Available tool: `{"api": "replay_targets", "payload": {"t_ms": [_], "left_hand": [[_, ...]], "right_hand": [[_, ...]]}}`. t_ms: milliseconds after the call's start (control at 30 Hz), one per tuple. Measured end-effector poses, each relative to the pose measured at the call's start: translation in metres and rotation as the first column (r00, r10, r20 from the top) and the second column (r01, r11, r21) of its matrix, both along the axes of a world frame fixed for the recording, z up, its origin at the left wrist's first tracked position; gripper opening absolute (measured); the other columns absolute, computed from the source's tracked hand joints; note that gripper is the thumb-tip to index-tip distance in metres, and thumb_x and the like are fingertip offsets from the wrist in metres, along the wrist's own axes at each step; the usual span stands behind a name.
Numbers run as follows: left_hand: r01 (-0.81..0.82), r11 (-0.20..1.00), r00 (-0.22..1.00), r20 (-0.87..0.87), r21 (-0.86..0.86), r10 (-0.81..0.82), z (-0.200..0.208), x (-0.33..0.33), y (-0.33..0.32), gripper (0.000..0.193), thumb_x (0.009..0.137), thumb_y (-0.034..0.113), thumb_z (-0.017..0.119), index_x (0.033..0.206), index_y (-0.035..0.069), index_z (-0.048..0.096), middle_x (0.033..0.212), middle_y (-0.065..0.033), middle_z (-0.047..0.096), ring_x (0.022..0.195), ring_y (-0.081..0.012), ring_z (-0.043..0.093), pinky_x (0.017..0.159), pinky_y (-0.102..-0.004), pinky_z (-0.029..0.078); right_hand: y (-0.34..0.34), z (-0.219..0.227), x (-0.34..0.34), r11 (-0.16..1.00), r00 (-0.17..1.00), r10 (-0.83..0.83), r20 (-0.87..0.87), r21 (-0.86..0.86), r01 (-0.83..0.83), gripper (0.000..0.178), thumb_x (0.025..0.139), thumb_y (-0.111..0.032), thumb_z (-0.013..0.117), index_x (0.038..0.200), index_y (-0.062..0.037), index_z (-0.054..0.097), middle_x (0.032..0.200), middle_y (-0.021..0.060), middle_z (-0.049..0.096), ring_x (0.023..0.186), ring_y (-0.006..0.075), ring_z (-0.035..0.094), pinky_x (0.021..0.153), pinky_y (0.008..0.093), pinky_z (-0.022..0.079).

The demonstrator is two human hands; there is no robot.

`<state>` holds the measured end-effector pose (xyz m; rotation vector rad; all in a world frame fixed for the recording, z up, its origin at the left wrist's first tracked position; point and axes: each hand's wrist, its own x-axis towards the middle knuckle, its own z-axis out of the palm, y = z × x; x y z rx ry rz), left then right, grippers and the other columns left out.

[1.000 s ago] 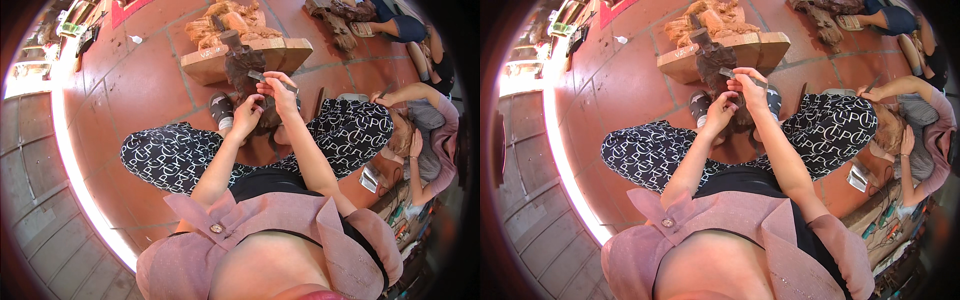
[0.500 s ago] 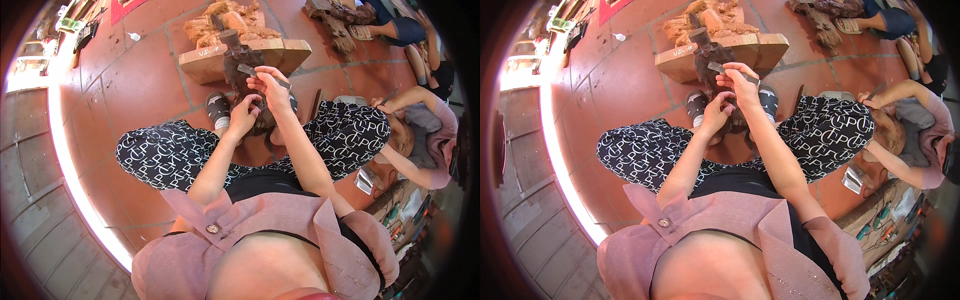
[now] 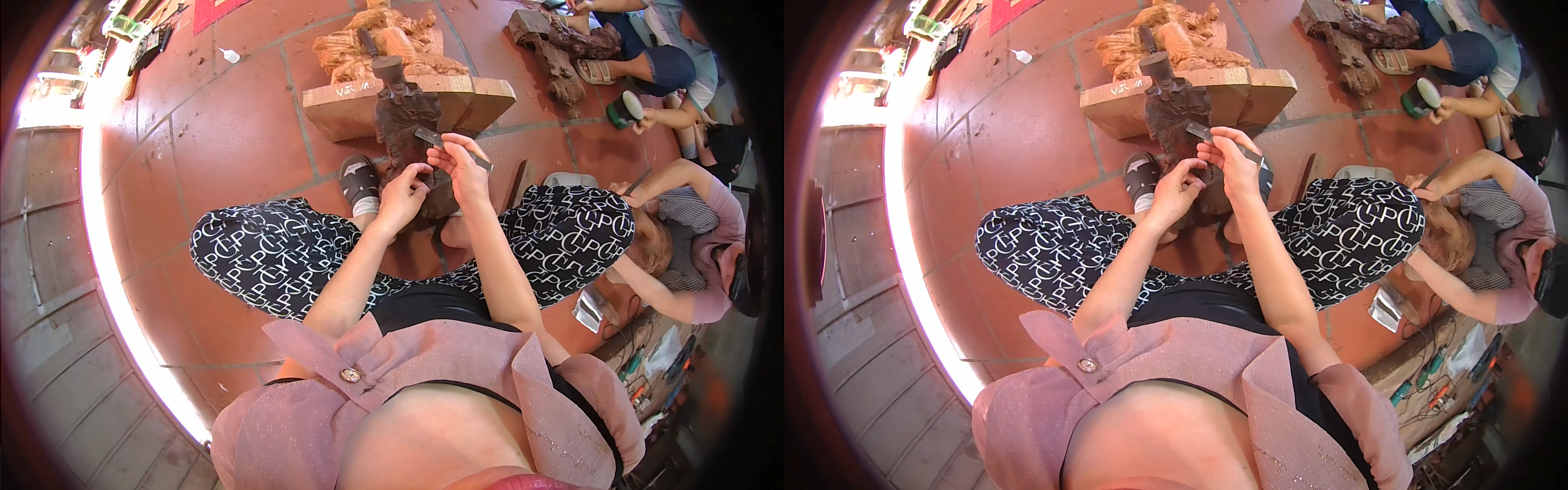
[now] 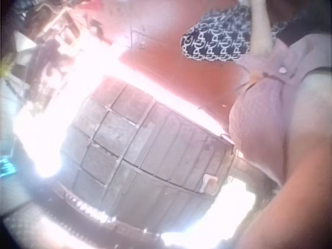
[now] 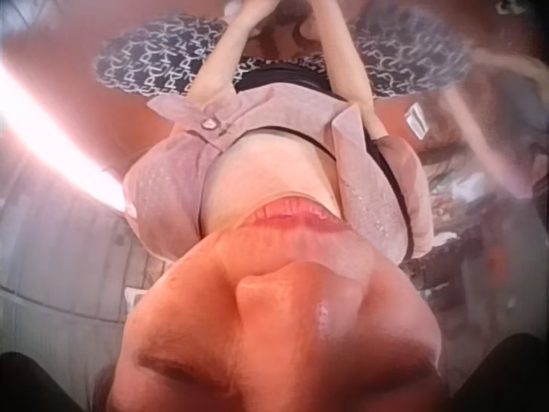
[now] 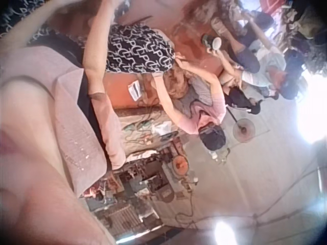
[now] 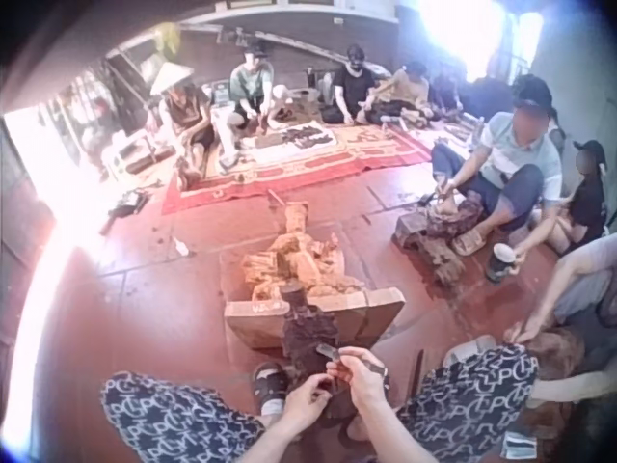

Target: The person sits on the floor and uses a small carving knife to shape a piece of wood mounted on a wooden block. They repeatedly scrape and refine the wood surface, occasionally rotating the piece to access different sides.

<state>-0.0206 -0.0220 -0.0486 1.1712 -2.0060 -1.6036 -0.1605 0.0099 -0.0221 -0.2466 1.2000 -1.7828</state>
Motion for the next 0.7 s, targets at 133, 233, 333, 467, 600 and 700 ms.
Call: {"api": "replay_targets", "payload": {"t_ms": [133, 233, 333, 467, 600, 700], "left_hand": [[0.010, 1.000, 1.000, 0.016, -0.030, -0.009, -0.001, 0.000, -0.004, 0.037, 0.079, -0.001, 0.057, 0.114, 0.010, 0.055, 0.077, -0.0045, 0.062, 0.074, -0.0126, 0.061, 0.073, -0.0268, 0.048], [0.002, 1.000, 1.000, -0.008, 0.009, -0.002, -0.003, 0.000, 0.000, 0.036, 0.079, -0.001, 0.056, 0.113, 0.010, 0.055, 0.078, -0.0050, 0.062, 0.075, -0.0126, 0.061, 0.074, -0.0268, 0.048], [-0.018, 0.999, 0.997, -0.073, -0.031, 0.016, -0.004, 0.001, 0.001, 0.038, 0.080, 0.000, 0.056, 0.117, 0.008, 0.054, 0.080, -0.0077, 0.063, 0.073, -0.0165, 0.062, 0.071, -0.0294, 0.049], [-0.183, 0.948, 0.981, -0.114, -0.260, 0.158, 0.033, -0.013, -0.002, 0.059, 0.081, 0.004, 0.057, 0.136, 0.006, 0.037, 0.080, -0.0125, 0.063, 0.067, -0.0253, 0.063, 0.065, -0.0353, 0.050], [-0.131, 0.944, 0.991, -0.007, -0.301, 0.135, 0.044, -0.024, -0.022, 0.075, 0.080, 0.006, 0.057, 0.145, 0.007, 0.019, 0.077, -0.0117, 0.063, 0.067, -0.0268, 0.063, 0.065, -0.0360, 0.050], [0.091, 0.969, 0.982, 0.185, -0.230, -0.048, 0.040, -0.020, -0.015, 0.068, 0.079, 0.009, 0.058, 0.141, 0.005, 0.028, 0.077, -0.0124, 0.064, 0.070, -0.0292, 0.064, 0.068, -0.0379, 0.050]], "right_hand": [[-0.012, 0.017, 0.013, 0.995, 0.999, 0.041, 0.033, -0.092, -0.037, 0.017, 0.087, -0.005, 0.056, 0.101, 0.0046, 0.059, 0.086, 0.0148, 0.064, 0.075, 0.0252, 0.067, 0.066, 0.0328, 0.057], [-0.014, 0.002, 0.009, 0.998, 1.000, 0.007, 0.017, -0.067, -0.006, 0.017, 0.087, -0.004, 0.055, 0.101, 0.0044, 0.059, 0.086, 0.0153, 0.064, 0.074, 0.0248, 0.067, 0.066, 0.0331, 0.057], [0.005, 0.001, -0.002, 0.998, 0.998, -0.056, -0.005, -0.018, 0.056, 0.016, 0.087, -0.003, 0.054, 0.101, 0.0038, 0.058, 0.085, 0.0151, 0.064, 0.075, 0.0246, 0.067, 0.067, 0.0334, 0.057], [0.023, 0.009, -0.016, 0.996, 0.996, -0.087, -0.026, 0.005, 0.087, 0.016, 0.087, -0.005, 0.054, 0.101, 0.0027, 0.059, 0.084, 0.0135, 0.064, 0.072, 0.0221, 0.066, 0.066, 0.0323, 0.057], [0.025, 0.005, -0.017, 0.996, 0.994, -0.073, -0.086, 0.046, 0.077, 0.018, 0.088, -0.007, 0.055, 0.102, 0.0030, 0.059, 0.084, 0.0131, 0.064, 0.070, 0.0204, 0.064, 0.065, 0.0315, 0.056], [0.025, 0.015, -0.008, 0.999, 0.996, -0.029, -0.082, -0.016, 0.028, 0.019, 0.089, -0.007, 0.054, 0.103, 0.0033, 0.060, 0.085, 0.0135, 0.064, 0.072, 0.0201, 0.065, 0.067, 0.0317, 0.056]]}}
